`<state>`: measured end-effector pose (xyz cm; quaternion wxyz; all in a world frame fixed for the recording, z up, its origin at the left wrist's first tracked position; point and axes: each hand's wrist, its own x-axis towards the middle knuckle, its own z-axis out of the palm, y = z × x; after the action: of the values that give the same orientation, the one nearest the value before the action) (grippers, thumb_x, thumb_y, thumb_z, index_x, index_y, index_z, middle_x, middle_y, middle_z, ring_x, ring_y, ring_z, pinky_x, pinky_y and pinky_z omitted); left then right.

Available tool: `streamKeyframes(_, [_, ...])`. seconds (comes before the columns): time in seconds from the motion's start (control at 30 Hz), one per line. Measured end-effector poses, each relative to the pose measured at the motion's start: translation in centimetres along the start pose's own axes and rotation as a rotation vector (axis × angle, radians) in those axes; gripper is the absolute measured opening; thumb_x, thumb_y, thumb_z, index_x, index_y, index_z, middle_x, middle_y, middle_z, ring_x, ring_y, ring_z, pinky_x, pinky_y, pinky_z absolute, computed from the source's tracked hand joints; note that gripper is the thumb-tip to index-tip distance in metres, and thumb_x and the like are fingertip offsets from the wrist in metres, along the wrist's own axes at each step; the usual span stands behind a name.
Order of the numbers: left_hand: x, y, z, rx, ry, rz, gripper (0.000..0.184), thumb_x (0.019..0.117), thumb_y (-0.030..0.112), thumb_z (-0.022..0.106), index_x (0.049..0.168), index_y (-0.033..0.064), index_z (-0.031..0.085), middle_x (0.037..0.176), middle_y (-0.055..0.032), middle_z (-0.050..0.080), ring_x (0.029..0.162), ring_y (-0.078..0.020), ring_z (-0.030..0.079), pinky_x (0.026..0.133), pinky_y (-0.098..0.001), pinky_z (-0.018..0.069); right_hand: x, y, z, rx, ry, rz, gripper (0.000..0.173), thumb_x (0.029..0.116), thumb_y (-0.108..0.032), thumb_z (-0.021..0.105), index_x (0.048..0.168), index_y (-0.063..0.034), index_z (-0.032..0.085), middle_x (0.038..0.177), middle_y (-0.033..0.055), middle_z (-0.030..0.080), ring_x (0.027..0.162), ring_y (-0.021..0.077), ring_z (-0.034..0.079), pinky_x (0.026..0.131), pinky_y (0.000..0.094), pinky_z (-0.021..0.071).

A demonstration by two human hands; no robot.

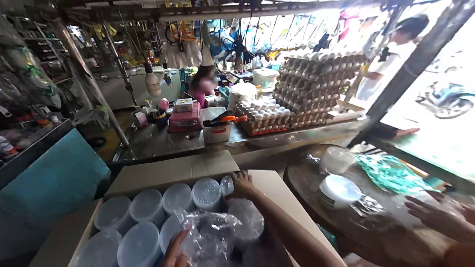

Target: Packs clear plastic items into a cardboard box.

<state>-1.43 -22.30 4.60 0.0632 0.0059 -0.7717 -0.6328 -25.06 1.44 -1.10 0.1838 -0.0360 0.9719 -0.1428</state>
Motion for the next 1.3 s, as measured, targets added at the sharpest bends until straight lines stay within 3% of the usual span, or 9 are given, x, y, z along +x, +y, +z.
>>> streamKeyframes(0.17, [1.1,1.9,-3.1,-0.028,0.034,0.101,0.050,0.0990,-0.001,0.030,0.147,-0.0077,0.043,0.147,-0.0192,0.048,0.085,-0.0017,0.062,0.072,-0.0204,0.0526,-0.9,-0.7,-0.5,-0.052,0.056,-0.007,0.118,0.0722,-0.055,0.087,0.162,-0.0126,0.023,0.157,0.0354,0.029,0.149,0.0533,0.021,0.119,0.0707,0.0085])
streamKeyframes(0.4, [2.9,-0.7,-5.6,0.036,0.188,0.197,0.047,0.0938,-0.002,0.035,0.137,-0.0076,0.051,0.131,-0.0145,0.057,0.059,0.0052,0.046,0.053,-0.0137,0.0410,-11.8,-3.1,-8.4,0.387,0.630,-0.246,0.101,0.0666,-0.041,0.093,0.149,-0.0072,0.046,0.152,0.0285,0.041,0.142,0.0450,0.039,0.114,0.0609,0.0365])
streamKeyframes(0.6, [3.2,-3.0,-5.4,0.146,0.212,0.212,0.048,0.0963,0.005,0.037,0.142,-0.0041,0.051,0.145,-0.0215,0.052,0.079,-0.0122,0.059,0.066,-0.0307,0.0490,-22.3,-5.1,-6.3,1.421,0.701,-0.669,0.098,0.0682,-0.056,0.085,0.148,-0.0272,0.037,0.123,-0.0132,0.065,0.107,0.0023,0.066,0.088,0.0278,0.0600])
streamKeyframes(0.7, [2.9,-2.8,-4.9,0.162,0.171,0.241,0.049,0.0974,0.003,0.036,0.144,-0.0033,0.050,0.148,-0.0213,0.050,0.078,-0.0106,0.061,0.064,-0.0285,0.0509,-24.6,-7.3,-2.0,1.614,0.425,-0.667,0.096,0.0694,-0.054,0.085,0.145,-0.0164,0.039,0.115,-0.0089,0.071,0.100,0.0032,0.070,0.083,0.0248,0.0616])
streamKeyframes(0.8, [2.0,-3.8,-5.3,0.199,0.119,0.377,0.048,0.0959,-0.002,0.041,0.143,-0.0112,0.049,0.149,-0.0264,0.050,0.134,-0.0281,0.055,0.113,-0.0396,0.0433,-23.1,-9.3,2.3,1.436,0.262,-0.467,0.115,0.0689,-0.056,0.082,0.155,-0.0091,0.023,0.126,-0.0009,0.065,0.107,0.0090,0.068,0.087,0.0305,0.0601])
streamKeyframes(0.87, [1.7,-5.3,-6.2,0.214,0.101,0.387,0.050,0.0948,-0.007,0.043,0.145,-0.0111,0.047,0.152,-0.0250,0.047,0.143,-0.0306,0.046,0.119,-0.0409,0.0364,-21.2,-10.8,4.7,1.408,0.207,-0.305,0.110,0.0708,-0.046,0.077,0.157,-0.0098,0.020,0.127,0.0054,0.062,0.108,0.0124,0.066,0.087,0.0346,0.0589])
streamKeyframes(1.07, [-0.6,-8.7,-9.6,0.359,-0.018,0.112,0.070,0.0908,-0.012,0.048,0.158,0.0027,0.034,0.166,-0.0228,0.022,0.093,-0.0256,0.067,0.071,-0.0383,0.0557,-18.0,-14.7,11.4,1.284,0.308,-0.206,0.112,0.0710,-0.034,0.083,0.160,-0.0069,0.020,0.155,0.0255,0.037,0.133,0.0328,0.048,0.103,0.0479,0.0469])
streamKeyframes(1.2, [-0.9,-8.2,-9.8,0.435,0.115,0.322,0.076,0.0809,-0.015,0.056,0.154,0.0002,0.041,0.165,-0.0231,0.024,0.124,-0.0345,0.063,0.088,-0.0432,0.0579,-18.1,-18.0,14.7,0.904,0.709,-0.476,0.113,0.0663,-0.051,0.087,0.150,0.0064,0.038,0.155,0.0333,0.036,0.144,0.0429,0.036,0.116,0.0524,0.0362])
streamKeyframes(1.3, [-0.5,-7.1,-9.8,0.587,0.190,0.618,0.073,0.0750,-0.017,0.055,0.146,-0.0012,0.053,0.159,-0.0190,0.042,0.101,-0.0332,0.074,0.064,-0.0456,0.0609,-17.5,-18.8,16.1,0.628,1.015,-0.617,0.104,0.0625,-0.060,0.087,0.143,-0.0032,0.052,0.147,0.0380,0.040,0.138,0.0484,0.042,0.109,0.0545,0.0430])
